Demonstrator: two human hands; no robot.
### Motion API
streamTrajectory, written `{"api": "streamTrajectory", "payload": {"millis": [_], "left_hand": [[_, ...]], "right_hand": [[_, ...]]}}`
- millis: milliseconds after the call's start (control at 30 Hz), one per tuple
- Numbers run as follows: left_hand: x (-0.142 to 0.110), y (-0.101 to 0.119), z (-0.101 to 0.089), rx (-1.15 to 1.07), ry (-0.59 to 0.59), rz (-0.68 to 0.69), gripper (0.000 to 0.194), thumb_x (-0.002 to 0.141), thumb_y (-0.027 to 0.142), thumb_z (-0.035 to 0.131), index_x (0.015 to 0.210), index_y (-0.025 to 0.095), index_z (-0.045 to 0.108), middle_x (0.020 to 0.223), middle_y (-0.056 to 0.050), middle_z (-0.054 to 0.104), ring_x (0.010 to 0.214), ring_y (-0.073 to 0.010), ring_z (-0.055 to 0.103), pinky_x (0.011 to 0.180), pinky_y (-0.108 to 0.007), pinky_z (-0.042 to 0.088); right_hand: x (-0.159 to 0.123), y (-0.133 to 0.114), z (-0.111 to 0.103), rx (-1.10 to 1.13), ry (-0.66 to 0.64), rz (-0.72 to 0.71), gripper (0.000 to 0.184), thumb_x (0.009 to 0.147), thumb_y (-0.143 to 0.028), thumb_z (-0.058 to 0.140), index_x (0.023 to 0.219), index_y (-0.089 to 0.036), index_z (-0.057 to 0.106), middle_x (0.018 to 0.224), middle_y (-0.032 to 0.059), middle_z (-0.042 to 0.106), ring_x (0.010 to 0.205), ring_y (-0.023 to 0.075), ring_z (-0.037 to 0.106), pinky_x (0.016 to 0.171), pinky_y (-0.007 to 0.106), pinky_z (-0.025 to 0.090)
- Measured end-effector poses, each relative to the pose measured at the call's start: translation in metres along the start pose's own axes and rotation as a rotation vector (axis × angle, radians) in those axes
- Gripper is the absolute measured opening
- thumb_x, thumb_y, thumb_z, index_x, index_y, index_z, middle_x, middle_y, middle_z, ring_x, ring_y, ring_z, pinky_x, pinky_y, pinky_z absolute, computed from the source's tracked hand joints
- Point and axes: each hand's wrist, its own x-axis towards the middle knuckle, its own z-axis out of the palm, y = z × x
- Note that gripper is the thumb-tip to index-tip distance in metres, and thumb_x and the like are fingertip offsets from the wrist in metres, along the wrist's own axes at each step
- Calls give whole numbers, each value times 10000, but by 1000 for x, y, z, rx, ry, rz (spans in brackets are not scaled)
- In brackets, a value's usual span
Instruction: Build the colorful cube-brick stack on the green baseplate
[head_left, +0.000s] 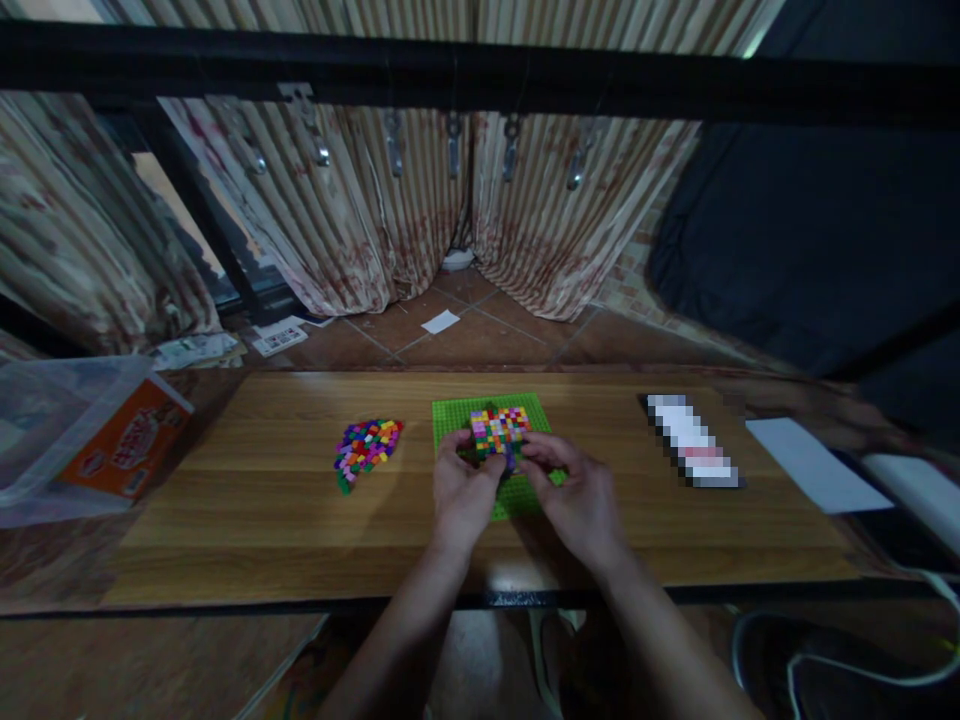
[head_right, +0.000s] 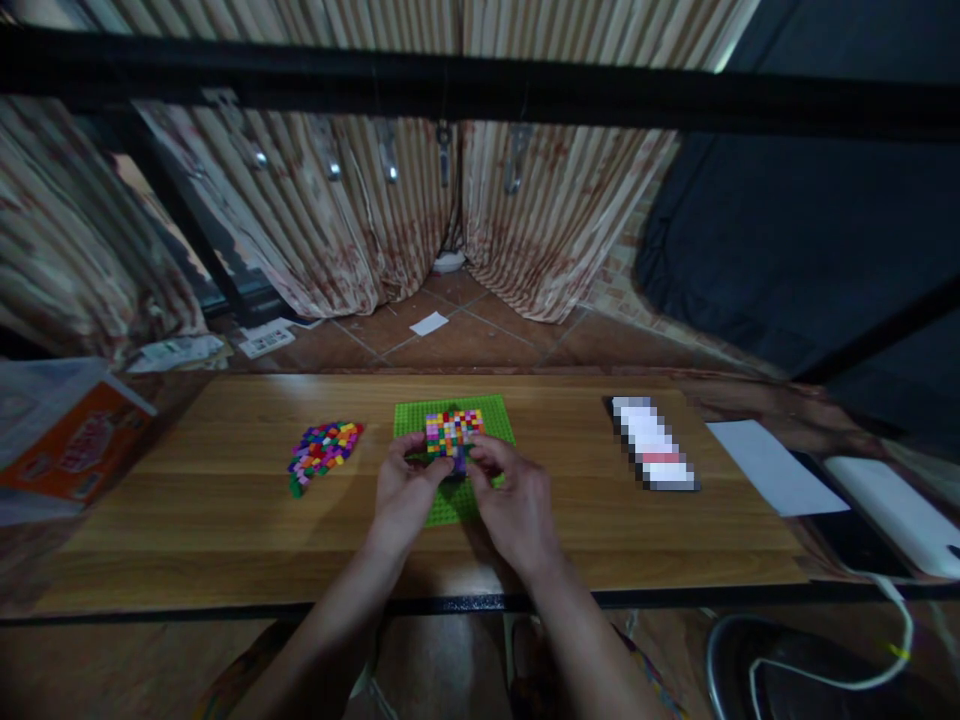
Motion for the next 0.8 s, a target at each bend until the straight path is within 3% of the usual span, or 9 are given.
{"api": "streamTrajectory", "payload": {"millis": [167,300,467,567,800], "left_hand": [[1,-1,0,-51,-18,15,460,596,248,773,1014,160,601,962,-61,667,804,-166,613,754,-303,471],[-2,0,-8,-15,-104,70,479,657,306,742,1075,136,582,1049,-101,660,912,-198,626,821,-333,483],[-6,1,-17,91,-250,126,707,613,232,772,1255,165,485,1222,-120,613,1039,-221,615,885,-352,486],[-5,-2,-19,267,-239,167,755,639,170,731,1331,170,429,1243,-125,607,1110,-234,592,950,-375,458],[-1,-3,-22,576,-231,214,617,780,190,601,1366,144,414,1300,-147,574,1224,-245,528,1010,-383,414]], "right_hand": [[11,22,-16,103,192,108,243,795,-279,587,999,-176,672,912,74,734,798,197,692,739,332,551],[15,33,-15,-108,88,179,307,798,-172,502,1057,-166,666,988,96,729,845,211,693,777,339,542],[15,30,-4,-250,-1,154,459,768,-33,421,1165,-149,618,1114,114,691,1014,215,658,930,362,496],[17,27,2,-255,-65,156,566,723,23,406,1234,-153,576,1182,115,664,1060,205,640,959,355,482],[31,34,8,-83,-232,168,768,639,70,413,1348,-216,485,1214,63,658,1111,198,613,1012,379,444]]}}
